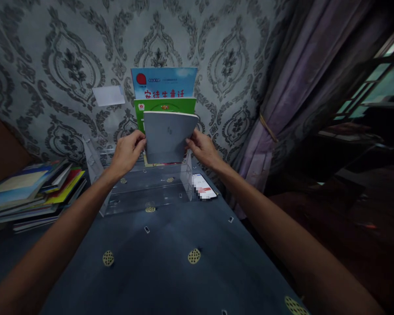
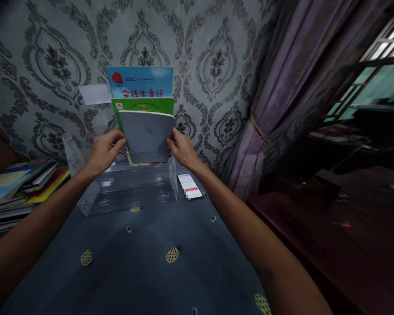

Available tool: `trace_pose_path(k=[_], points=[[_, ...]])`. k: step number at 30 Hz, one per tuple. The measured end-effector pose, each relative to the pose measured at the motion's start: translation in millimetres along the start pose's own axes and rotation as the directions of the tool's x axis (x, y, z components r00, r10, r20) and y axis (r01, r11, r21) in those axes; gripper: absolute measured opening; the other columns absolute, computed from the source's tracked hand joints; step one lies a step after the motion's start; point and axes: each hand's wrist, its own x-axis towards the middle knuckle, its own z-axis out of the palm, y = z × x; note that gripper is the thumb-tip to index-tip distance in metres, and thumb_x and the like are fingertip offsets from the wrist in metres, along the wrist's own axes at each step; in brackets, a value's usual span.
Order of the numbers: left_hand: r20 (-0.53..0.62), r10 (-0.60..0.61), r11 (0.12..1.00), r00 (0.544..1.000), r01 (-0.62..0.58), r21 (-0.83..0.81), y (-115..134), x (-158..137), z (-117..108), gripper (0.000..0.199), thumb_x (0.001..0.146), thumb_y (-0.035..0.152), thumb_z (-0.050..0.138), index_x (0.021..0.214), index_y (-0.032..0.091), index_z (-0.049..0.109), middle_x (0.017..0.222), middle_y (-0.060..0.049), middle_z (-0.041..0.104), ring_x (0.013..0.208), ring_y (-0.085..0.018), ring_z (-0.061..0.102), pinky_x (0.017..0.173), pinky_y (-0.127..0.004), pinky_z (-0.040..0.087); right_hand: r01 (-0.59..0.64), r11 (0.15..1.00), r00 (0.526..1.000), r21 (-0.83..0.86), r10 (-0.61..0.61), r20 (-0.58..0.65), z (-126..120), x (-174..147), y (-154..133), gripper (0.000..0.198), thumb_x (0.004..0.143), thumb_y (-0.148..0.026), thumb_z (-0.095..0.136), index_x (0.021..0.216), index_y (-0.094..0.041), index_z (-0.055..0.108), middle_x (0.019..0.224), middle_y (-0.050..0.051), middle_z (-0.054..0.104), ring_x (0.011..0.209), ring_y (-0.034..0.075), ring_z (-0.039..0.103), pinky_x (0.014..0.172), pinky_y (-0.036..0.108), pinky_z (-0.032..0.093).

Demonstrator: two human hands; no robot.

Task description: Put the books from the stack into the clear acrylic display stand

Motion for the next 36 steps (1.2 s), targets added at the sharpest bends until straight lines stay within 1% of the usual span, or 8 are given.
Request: trace_pose_path(k=[7, 13, 20, 23, 26, 29, 32, 36], points=[[0.053, -0.069, 0.997, 0.996, 0.067, 0.025, -4.2, -5.6, 4.5, 0.024, 0.090, 0.032, 0.047, 0.084, 0.019, 0.066, 0.077, -0.004, 0.072, 0.075, -0.020, 0.067, 0.074, -0.031, 0.048, 0.001, 0.975, 1.000, -0.222, -0.002, -0.004, 1.3, -4.1, -0.1, 0.004, 0.091, -0.023, 0.048, 0.087, -0.023, 0.050, 0.085, 0.005, 0.058, 0.083, 0.024, 0.056, 0.082, 0.043, 0.049], [0.074, -0.120, 0.985, 0.990, 0.109, 0.135, -2.7, -8.0, 7.0, 0.026, 0.091, 0.033, 0.047, 0.086, 0.020, 0.069, 0.081, -0.005, 0.074, 0.078, -0.022, 0.067, 0.076, -0.032, 0.047, -0.017, 0.958, 0.999, -0.285, 0.003, -0.048, 8.0, -4.2, 0.5, 0.003, 0.091, -0.024, 0.048, 0.087, -0.023, 0.048, 0.089, 0.007, 0.057, 0.085, 0.024, 0.053, 0.082, 0.042, 0.047], [0.064, -0.129, 0.973, 0.990, 0.114, 0.199, -1.0, -9.7, 6.4, 0.024, 0.092, 0.035, 0.049, 0.083, 0.022, 0.066, 0.077, -0.003, 0.072, 0.071, -0.021, 0.063, 0.069, -0.031, 0.042, -0.116, 0.938, 0.988, -0.327, 0.076, -0.132, 14.3, -8.2, -8.6, 0.005, 0.090, -0.027, 0.048, 0.091, -0.023, 0.049, 0.087, 0.008, 0.059, 0.083, 0.026, 0.055, 0.078, 0.043, 0.047], [0.012, -0.145, 0.970, 0.989, 0.140, 0.197, 0.2, -10.1, 5.3, 0.020, 0.091, 0.038, 0.052, 0.083, 0.022, 0.062, 0.074, -0.002, 0.068, 0.071, -0.021, 0.062, 0.069, -0.031, 0.043, -0.169, 0.925, 0.977, -0.341, 0.112, -0.181, 16.5, -9.2, -12.5, 0.006, 0.089, -0.028, 0.049, 0.091, -0.023, 0.048, 0.087, 0.008, 0.061, 0.084, 0.027, 0.057, 0.077, 0.042, 0.046], [-0.072, -0.163, 0.972, 0.984, 0.173, 0.160, 0.6, -9.2, 5.0, 0.018, 0.089, 0.039, 0.060, 0.093, 0.022, 0.057, 0.081, -0.002, 0.067, 0.076, -0.022, 0.064, 0.070, -0.032, 0.045, -0.191, 0.924, 0.972, -0.330, 0.131, -0.195, 17.8, -9.5, -15.6, 0.006, 0.089, -0.029, 0.049, 0.091, -0.023, 0.049, 0.087, 0.009, 0.061, 0.082, 0.026, 0.057, 0.075, 0.040, 0.045], [-0.133, -0.168, 0.976, 0.977, 0.184, 0.115, -1.1, -6.8, 5.4, 0.033, 0.085, 0.040, 0.067, 0.108, 0.021, 0.052, 0.095, -0.004, 0.068, 0.083, -0.023, 0.066, 0.073, -0.034, 0.048, -0.221, 0.926, 0.962, -0.307, 0.154, -0.226, 18.4, -9.7, -16.8, 0.007, 0.088, -0.029, 0.049, 0.090, -0.023, 0.050, 0.086, 0.008, 0.062, 0.079, 0.025, 0.057, 0.073, 0.039, 0.045], [-0.116, -0.163, 0.981, 0.980, 0.173, 0.088, -4.1, -4.6, 6.5, 0.040, 0.085, 0.039, 0.069, 0.115, 0.020, 0.050, 0.098, -0.005, 0.067, 0.081, -0.022, 0.067, 0.074, -0.035, 0.051, -0.251, 0.925, 0.951, -0.285, 0.182, -0.248, 18.6, -10.3, -16.6, 0.008, 0.087, -0.029, 0.050, 0.089, -0.022, 0.053, 0.084, 0.008, 0.064, 0.078, 0.024, 0.058, 0.072, 0.037, 0.044], [-0.097, -0.165, 0.983, 0.981, 0.172, 0.061, -5.6, -5.0, 8.4, 0.034, 0.086, 0.036, 0.067, 0.112, 0.021, 0.050, 0.091, -0.003, 0.067, 0.078, -0.022, 0.067, 0.074, -0.035, 0.052, -0.307, 0.912, 0.938, -0.272, 0.242, -0.247, 18.7, -12.8, -15.5, 0.012, 0.087, -0.031, 0.051, 0.089, -0.021, 0.058, 0.083, 0.008, 0.066, 0.076, 0.023, 0.059, 0.071, 0.035, 0.043]])
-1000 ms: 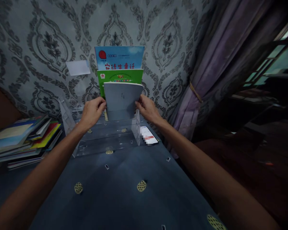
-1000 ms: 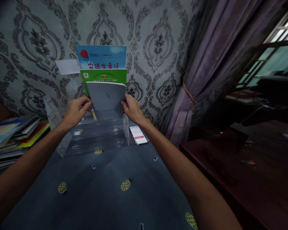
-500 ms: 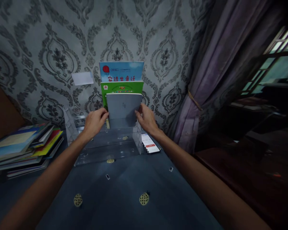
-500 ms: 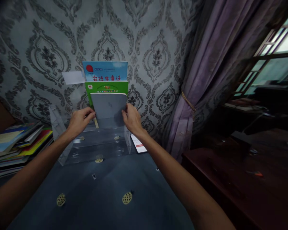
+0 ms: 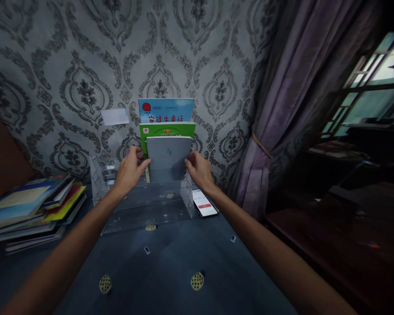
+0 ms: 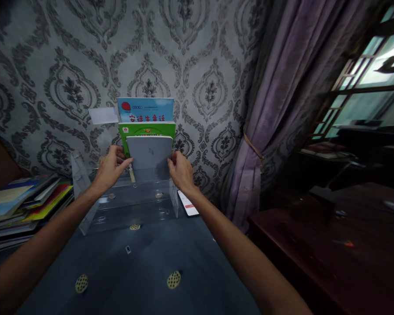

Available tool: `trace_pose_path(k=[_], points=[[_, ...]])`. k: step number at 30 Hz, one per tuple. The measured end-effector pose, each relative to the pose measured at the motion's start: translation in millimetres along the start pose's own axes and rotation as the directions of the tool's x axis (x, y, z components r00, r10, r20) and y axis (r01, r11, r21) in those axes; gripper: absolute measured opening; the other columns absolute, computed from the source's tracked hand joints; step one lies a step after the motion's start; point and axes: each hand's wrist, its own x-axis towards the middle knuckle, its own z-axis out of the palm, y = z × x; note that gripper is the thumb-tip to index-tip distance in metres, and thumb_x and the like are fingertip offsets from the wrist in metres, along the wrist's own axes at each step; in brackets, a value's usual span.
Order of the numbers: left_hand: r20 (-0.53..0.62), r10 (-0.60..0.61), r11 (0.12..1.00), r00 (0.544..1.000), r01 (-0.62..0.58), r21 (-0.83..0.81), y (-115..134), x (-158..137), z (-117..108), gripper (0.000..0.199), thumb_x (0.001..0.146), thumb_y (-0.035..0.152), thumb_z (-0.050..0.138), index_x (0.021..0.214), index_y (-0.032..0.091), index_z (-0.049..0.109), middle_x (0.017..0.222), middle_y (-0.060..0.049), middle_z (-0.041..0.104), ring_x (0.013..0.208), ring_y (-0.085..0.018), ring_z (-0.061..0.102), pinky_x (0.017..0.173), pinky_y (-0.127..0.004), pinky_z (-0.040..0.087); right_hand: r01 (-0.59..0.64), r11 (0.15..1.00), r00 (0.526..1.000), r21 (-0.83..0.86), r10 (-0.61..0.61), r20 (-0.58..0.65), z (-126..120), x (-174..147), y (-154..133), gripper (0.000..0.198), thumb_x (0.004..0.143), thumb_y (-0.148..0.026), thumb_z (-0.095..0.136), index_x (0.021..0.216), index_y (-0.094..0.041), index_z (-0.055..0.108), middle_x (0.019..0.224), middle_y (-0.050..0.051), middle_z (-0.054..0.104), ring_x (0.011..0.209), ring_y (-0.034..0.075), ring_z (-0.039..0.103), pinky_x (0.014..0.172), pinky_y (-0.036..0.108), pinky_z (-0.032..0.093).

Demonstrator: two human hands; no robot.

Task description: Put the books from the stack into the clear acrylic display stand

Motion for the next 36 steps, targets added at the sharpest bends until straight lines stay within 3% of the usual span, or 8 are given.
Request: trace_pose_path(k=[6, 19, 26, 31, 32, 34, 36], points=[[0.041, -0.009, 0.999, 0.999, 0.007, 0.036, -0.6, -2.5, 1.1, 0.022, 0.086, 0.036, 0.064, 0.097, 0.022, 0.051, 0.084, -0.004, 0.068, 0.080, -0.024, 0.068, 0.075, -0.035, 0.051, -0.039, 0.999, 0.999, 0.009, 0.039, 0.009, 1.3, -4.6, 4.9, 0.016, 0.087, -0.031, 0.050, 0.088, -0.021, 0.062, 0.086, 0.007, 0.071, 0.077, 0.024, 0.064, 0.074, 0.036, 0.046], [0.068, -0.012, 0.996, 0.998, 0.006, 0.087, -2.9, 2.0, 0.9, 0.021, 0.089, 0.042, 0.060, 0.085, 0.023, 0.051, 0.078, -0.002, 0.064, 0.075, -0.022, 0.062, 0.068, -0.031, 0.044, -0.049, 0.999, 0.999, 0.017, 0.048, 0.015, 4.0, -8.5, 6.6, 0.018, 0.085, -0.032, 0.050, 0.084, -0.021, 0.063, 0.081, 0.008, 0.070, 0.074, 0.025, 0.063, 0.073, 0.037, 0.048], [0.069, -0.037, 0.990, 0.997, 0.027, 0.142, -1.3, -0.3, 1.3, 0.023, 0.093, 0.044, 0.058, 0.093, 0.021, 0.057, 0.082, -0.004, 0.067, 0.079, -0.023, 0.064, 0.071, -0.031, 0.044, -0.044, 0.998, 0.999, 0.048, 0.043, 0.025, 2.8, -11.2, 7.4, 0.017, 0.084, -0.031, 0.051, 0.088, -0.020, 0.063, 0.085, 0.009, 0.072, 0.078, 0.025, 0.065, 0.077, 0.039, 0.050], [-0.015, 0.039, 0.994, 0.999, -0.037, 0.106, -11.3, -33.1, -0.3, 0.026, 0.096, 0.037, 0.057, 0.113, 0.018, 0.054, 0.110, -0.011, 0.068, 0.105, -0.026, 0.063, 0.092, -0.038, 0.047, -0.051, 0.986, 0.999, 0.156, 0.052, -0.003, 2.2, -52.0, 1.2, 0.030, 0.086, -0.036, 0.051, 0.107, -0.019, 0.063, 0.091, 0.009, 0.072, 0.082, 0.025, 0.066, 0.078, 0.038, 0.051], [-0.024, 0.064, 0.993, 0.998, -0.061, 0.105, -14.3, -43.5, -2.7, 0.025, 0.096, 0.035, 0.057, 0.115, 0.018, 0.053, 0.113, -0.012, 0.067, 0.109, -0.026, 0.061, 0.096, -0.039, 0.047, -0.046, 0.985, 0.999, 0.169, 0.042, 0.024, 3.1, -66.3, -1.0, 0.031, 0.087, -0.038, 0.052, 0.109, -0.019, 0.063, 0.088, 0.008, 0.071, 0.080, 0.024, 0.066, 0.076, 0.037, 0.050], [-0.012, 0.122, 0.986, 0.992, -0.120, 0.119, -21.2, -65.4, -9.7, 0.022, 0.097, 0.032, 0.055, 0.115, 0.019, 0.053, 0.115, -0.012, 0.066, 0.114, -0.027, 0.058, 0.102, -0.042, 0.045, -0.087, 0.975, 0.981, 0.205, 0.048, 0.190, 6.4, -98.2, -5.9, 0.033, 0.090, -0.042, 0.051, 0.111, -0.020, 0.064, 0.075, 0.004, 0.069, 0.067, 0.022, 0.063, 0.066, 0.033, 0.048], [0.033, 0.185, 0.972, 0.982, -0.187, 0.140, -29.8, -86.2, -19.4, 0.019, 0.098, 0.029, 0.051, 0.114, 0.020, 0.054, 0.117, -0.011, 0.065, 0.120, -0.027, 0.056, 0.107, -0.045, 0.043, -0.135, 0.966, 0.927, 0.220, 0.045, 0.372, 11.0, -130.3, -11.4, 0.034, 0.090, -0.046, 0.051, 0.110, -0.022, 0.064, 0.068, 0.003, 0.067, 0.061, 0.022, 0.062, 0.058, 0.032, 0.046]])
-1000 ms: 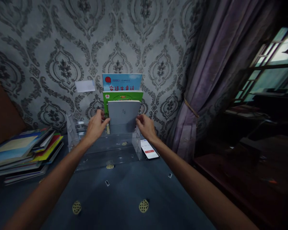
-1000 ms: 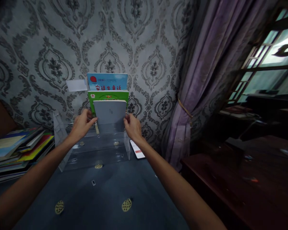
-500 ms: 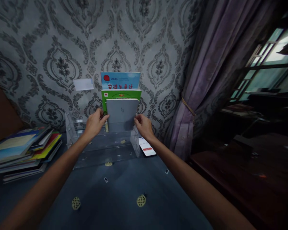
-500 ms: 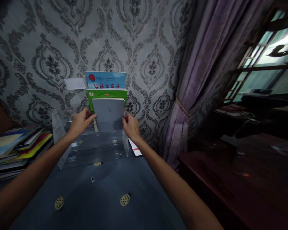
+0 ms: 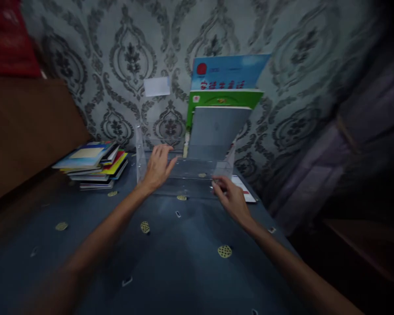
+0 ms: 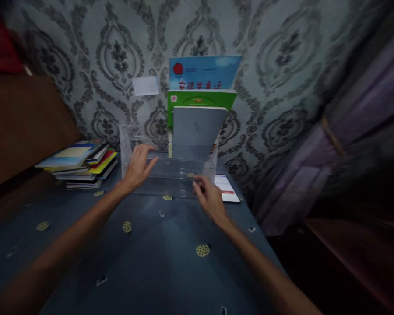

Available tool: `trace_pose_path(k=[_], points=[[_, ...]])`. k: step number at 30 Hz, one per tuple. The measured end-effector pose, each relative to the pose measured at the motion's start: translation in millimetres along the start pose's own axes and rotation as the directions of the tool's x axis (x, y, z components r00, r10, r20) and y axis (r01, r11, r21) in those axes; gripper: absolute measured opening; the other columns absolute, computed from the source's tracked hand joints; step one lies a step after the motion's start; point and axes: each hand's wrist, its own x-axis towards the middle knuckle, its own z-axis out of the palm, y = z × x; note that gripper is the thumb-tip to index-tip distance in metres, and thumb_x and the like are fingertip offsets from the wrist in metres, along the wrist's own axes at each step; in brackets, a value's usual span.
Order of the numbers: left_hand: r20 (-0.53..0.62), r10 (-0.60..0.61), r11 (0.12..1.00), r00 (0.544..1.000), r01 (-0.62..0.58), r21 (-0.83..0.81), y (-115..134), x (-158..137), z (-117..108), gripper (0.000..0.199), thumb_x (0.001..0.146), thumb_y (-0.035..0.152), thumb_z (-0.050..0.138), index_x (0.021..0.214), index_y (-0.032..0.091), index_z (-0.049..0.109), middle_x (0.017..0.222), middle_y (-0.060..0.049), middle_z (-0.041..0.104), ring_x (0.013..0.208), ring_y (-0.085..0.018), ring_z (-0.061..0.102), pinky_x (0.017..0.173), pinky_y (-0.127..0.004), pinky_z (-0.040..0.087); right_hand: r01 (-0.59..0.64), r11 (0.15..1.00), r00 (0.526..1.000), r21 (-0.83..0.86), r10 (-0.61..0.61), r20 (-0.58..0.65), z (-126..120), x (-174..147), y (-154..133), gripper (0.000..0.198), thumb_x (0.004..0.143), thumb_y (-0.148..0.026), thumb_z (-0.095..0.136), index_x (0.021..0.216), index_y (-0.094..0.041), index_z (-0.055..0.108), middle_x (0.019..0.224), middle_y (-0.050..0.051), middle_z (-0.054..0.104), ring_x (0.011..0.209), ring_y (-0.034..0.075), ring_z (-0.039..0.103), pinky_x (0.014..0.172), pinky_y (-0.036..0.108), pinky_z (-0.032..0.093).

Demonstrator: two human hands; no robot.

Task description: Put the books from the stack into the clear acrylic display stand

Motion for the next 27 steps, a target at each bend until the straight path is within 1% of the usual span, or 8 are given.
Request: trace_pose_path(k=[3, 5, 8, 11, 15, 21, 24, 27], points=[[0.033, 0.055, 0.997, 0.998, -0.057, 0.060, -17.8, -29.3, -17.0, 0.019, 0.099, 0.027, 0.047, 0.116, 0.021, 0.054, 0.121, -0.012, 0.064, 0.128, -0.027, 0.053, 0.111, -0.047, 0.041, -0.045, 0.999, 0.984, 0.030, 0.039, 0.172, 22.1, -34.8, -1.3, 0.035, 0.091, -0.049, 0.048, 0.108, -0.024, 0.065, 0.064, 0.001, 0.064, 0.061, 0.023, 0.064, 0.055, 0.033, 0.046], [0.013, 0.033, 0.991, 0.999, -0.035, 0.127, -37.9, -46.2, -33.6, 0.022, 0.099, 0.029, 0.047, 0.118, 0.021, 0.054, 0.123, -0.013, 0.064, 0.128, -0.027, 0.053, 0.113, -0.047, 0.040, -0.061, 0.997, 0.967, 0.041, 0.049, 0.248, 31.8, -51.3, -2.5, 0.036, 0.092, -0.049, 0.047, 0.107, -0.024, 0.066, 0.063, 0.001, 0.065, 0.058, 0.023, 0.063, 0.057, 0.033, 0.047], [-0.028, -0.097, 0.963, 0.995, 0.101, 0.249, -78.0, -68.7, -69.2, 0.030, 0.098, 0.036, 0.048, 0.123, 0.021, 0.052, 0.129, -0.015, 0.060, 0.128, -0.029, 0.053, 0.114, -0.048, 0.038, -0.136, 0.988, 0.950, 0.079, 0.107, 0.294, 39.0, -68.0, -3.0, 0.038, 0.091, -0.051, 0.046, 0.102, -0.023, 0.068, 0.066, 0.002, 0.068, 0.062, 0.023, 0.066, 0.059, 0.034, 0.051], [-0.040, -0.277, 0.870, 0.960, 0.268, 0.413, -120.2, -86.6, -112.0, 0.050, 0.095, 0.049, 0.050, 0.133, 0.017, 0.047, 0.136, -0.020, 0.056, 0.133, -0.034, 0.047, 0.114, -0.051, 0.034, -0.201, 0.973, 0.943, 0.116, 0.160, 0.292, 41.4, -76.8, -1.3, 0.039, 0.089, -0.053, 0.048, 0.099, -0.022, 0.069, 0.072, 0.005, 0.071, 0.070, 0.025, 0.070, 0.063, 0.035, 0.054], [0.035, -0.439, 0.739, 0.898, 0.338, 0.583, -159.9, -100.6, -156.7, 0.073, 0.091, 0.064, 0.047, 0.143, 0.013, 0.039, 0.146, -0.027, 0.048, 0.139, -0.043, 0.041, 0.115, -0.062, 0.024, -0.220, 0.966, 0.945, 0.135, 0.177, 0.274, 43.7, -79.2, 2.7, 0.040, 0.086, -0.054, 0.051, 0.098, -0.022, 0.071, 0.070, 0.005, 0.072, 0.069, 0.025, 0.070, 0.063, 0.036, 0.054], [0.165, -0.489, 0.718, 0.857, 0.288, 0.634, -175.7, -99.3, -177.9, 0.048, 0.095, 0.045, 0.041, 0.135, 0.020, 0.052, 0.146, -0.022, 0.054, 0.135, -0.042, 0.047, 0.110, -0.066, 0.026, -0.229, 0.958, 0.948, 0.173, 0.178, 0.264, 45.3, -77.4, 3.0, 0.038, 0.084, -0.054, 0.055, 0.095, -0.022, 0.072, 0.068, 0.005, 0.071, 0.066, 0.024, 0.069, 0.061, 0.035, 0.054], [0.179, -0.530, 0.692, 0.829, 0.302, 0.656, -173.9, -88.1, -185.2, 0.041, 0.096, 0.037, 0.039, 0.126, 0.019, 0.060, 0.132, -0.018, 0.065, 0.125, -0.040, 0.056, 0.107, -0.058, 0.033, -0.246, 0.953, 0.943, 0.174, 0.194, 0.272, 44.8, -77.3, 1.0, 0.037, 0.083, -0.054, 0.056, 0.094, -0.022, 0.071, 0.070, 0.005, 0.071, 0.068, 0.024, 0.069, 0.063, 0.036, 0.055], [0.168, -0.582, 0.668, 0.795, 0.350, 0.657, -171.9, -75.6, -196.6, 0.042, 0.101, 0.043, 0.034, 0.116, 0.018, 0.065, 0.109, -0.013, 0.072, 0.109, -0.036, 0.064, 0.095, -0.046, 0.043, -0.263, 0.948, 0.939, 0.180, 0.209, 0.273, 44.6, -77.4, 0.1, 0.038, 0.081, -0.056, 0.057, 0.093, -0.022, 0.070, 0.069, 0.005, 0.071, 0.066, 0.025, 0.068, 0.063, 0.037, 0.055]])
